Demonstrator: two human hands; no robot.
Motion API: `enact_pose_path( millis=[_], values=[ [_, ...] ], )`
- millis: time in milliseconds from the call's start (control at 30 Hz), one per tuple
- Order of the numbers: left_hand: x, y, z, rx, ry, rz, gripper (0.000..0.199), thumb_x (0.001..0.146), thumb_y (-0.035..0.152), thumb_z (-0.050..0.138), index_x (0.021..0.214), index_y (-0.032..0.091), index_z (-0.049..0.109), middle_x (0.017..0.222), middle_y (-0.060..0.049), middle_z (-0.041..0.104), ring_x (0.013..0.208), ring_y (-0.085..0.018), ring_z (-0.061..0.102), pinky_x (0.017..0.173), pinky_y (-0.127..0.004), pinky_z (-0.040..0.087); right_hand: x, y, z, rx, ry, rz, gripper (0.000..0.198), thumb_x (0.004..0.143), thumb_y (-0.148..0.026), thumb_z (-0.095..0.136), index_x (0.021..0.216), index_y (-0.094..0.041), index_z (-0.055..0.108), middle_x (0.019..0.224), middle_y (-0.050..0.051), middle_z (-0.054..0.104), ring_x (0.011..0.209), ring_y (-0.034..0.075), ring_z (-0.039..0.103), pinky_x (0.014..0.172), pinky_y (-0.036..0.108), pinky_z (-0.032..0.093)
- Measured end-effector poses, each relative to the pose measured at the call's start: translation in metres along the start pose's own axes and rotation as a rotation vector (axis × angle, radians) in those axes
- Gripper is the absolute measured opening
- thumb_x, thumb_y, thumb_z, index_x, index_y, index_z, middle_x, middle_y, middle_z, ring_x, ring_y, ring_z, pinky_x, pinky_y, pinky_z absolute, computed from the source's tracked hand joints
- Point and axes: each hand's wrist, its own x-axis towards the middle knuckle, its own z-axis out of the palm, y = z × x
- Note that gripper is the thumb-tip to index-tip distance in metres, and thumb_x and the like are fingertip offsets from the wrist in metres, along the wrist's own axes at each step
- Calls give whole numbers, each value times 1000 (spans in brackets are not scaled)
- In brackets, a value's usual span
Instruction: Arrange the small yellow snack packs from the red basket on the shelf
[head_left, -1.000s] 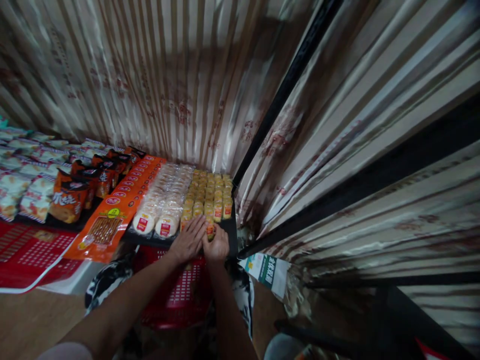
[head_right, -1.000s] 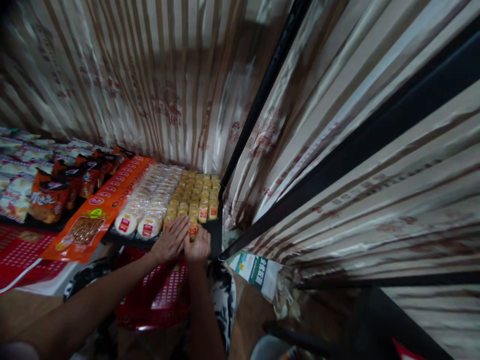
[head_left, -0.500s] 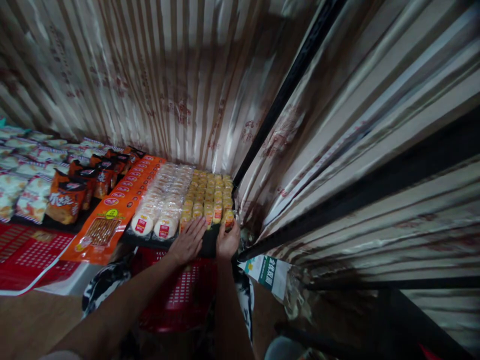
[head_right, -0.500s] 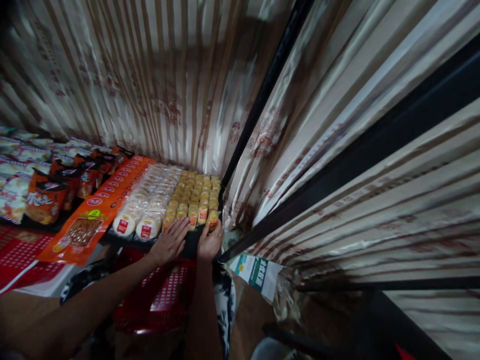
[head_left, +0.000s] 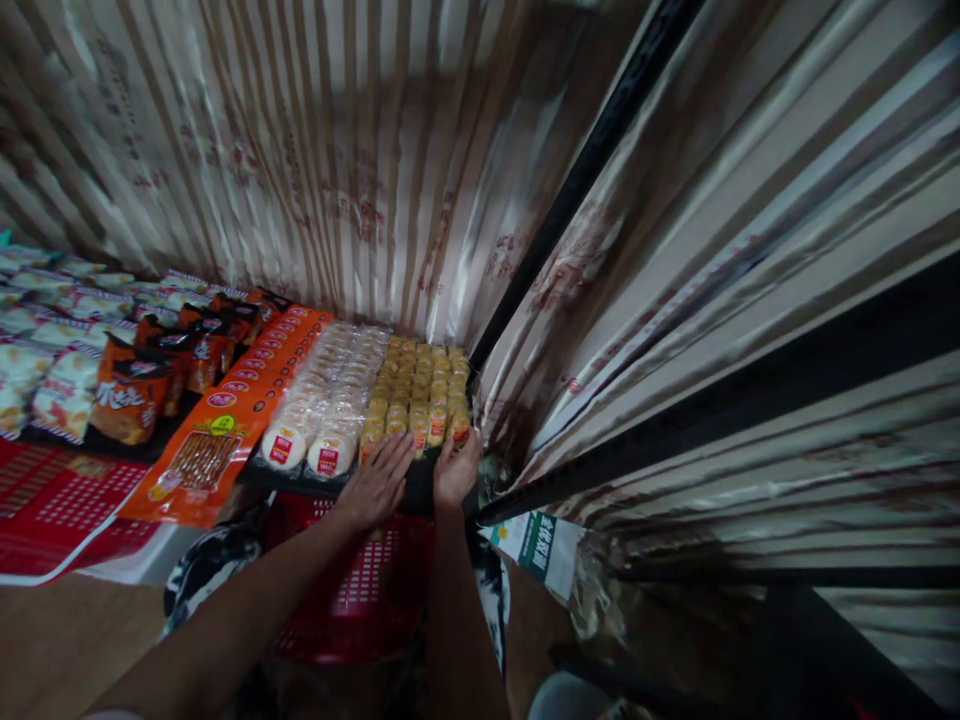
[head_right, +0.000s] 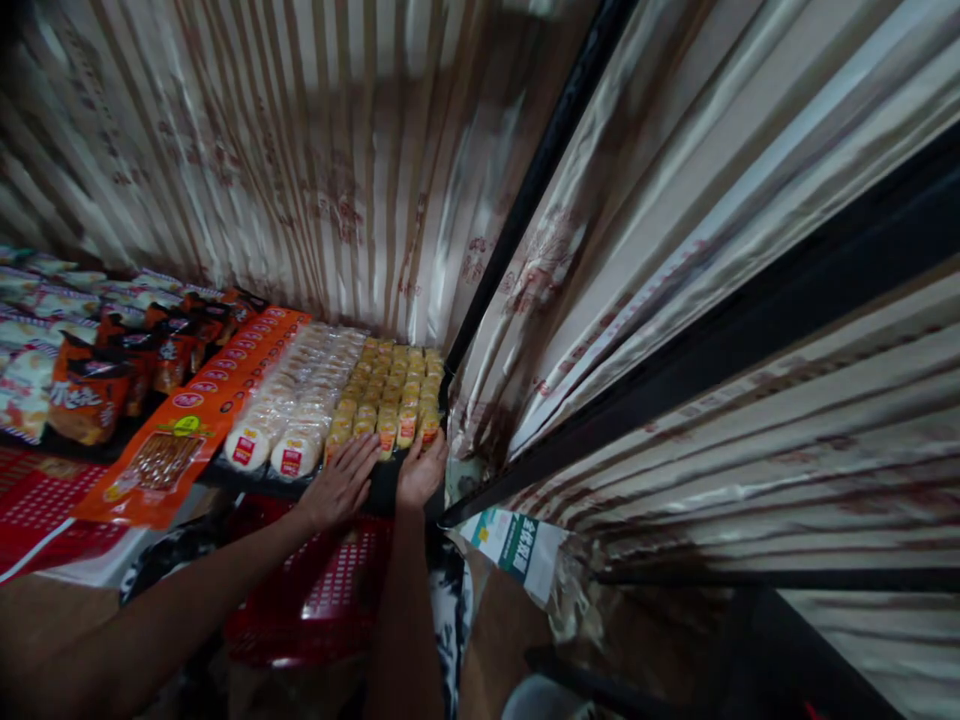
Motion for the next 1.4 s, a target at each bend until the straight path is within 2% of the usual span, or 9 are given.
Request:
enact_pose_path(
  millis=[233,600,833,1000,1167,1300,1400],
  values=[
    [0,-1,0,-45,32,17,63,86,13,37,146,10,16,151,-15,21,142,-26,11,112,-48,26,2,-4,-4,-2,-43,-7,46,90,-37,35,123,-7,49,114,21,58,109,27,52,91,38,41],
    [0,0,-1,-38,17,-5,61,86,16,38,145,10,20,151,-14,23,141,-26,12,112,-47,26,-1,5,-1,-15,-46,-74,53,90,-37,35,134,-6,40,129,23,50,123,29,43,98,43,37],
    [-1,0,-3,-35,10,3,59,86,16,37,143,10,24,151,-14,24,142,-26,12,112,-47,26,-10,1,-9,-60,-3,-111,57,91,-39,35,137,-4,36,132,25,46,127,31,38,99,46,35],
    [-3,-2,0,-29,39,9,56,90,22,37,143,9,24,150,-15,25,142,-26,12,112,-46,25,-33,-9,-16,26,37,-213,46,92,-36,37,128,-9,48,125,20,53,120,27,45,97,42,38],
    [-4,-3,-3,-29,52,-12,54,93,28,36,142,11,27,151,-14,24,142,-25,13,113,-46,20,-58,-9,-15,205,-116,-311,32,92,-30,39,108,-15,61,103,12,63,99,19,56,85,34,46],
    [-5,-4,-4,-34,82,-35,55,92,29,36,143,11,26,150,-14,27,142,-24,13,113,-46,19,-68,-5,-16,273,-229,-308,31,92,-28,38,107,-16,62,99,9,64,92,17,59,81,31,48],
    [-6,-5,-1,-35,154,-139,56,92,27,36,144,13,22,149,-14,28,141,-24,15,113,-47,19,-69,-9,-17,243,-274,-338,31,90,-29,41,111,-16,60,101,9,64,96,17,57,83,31,48]
  ],
)
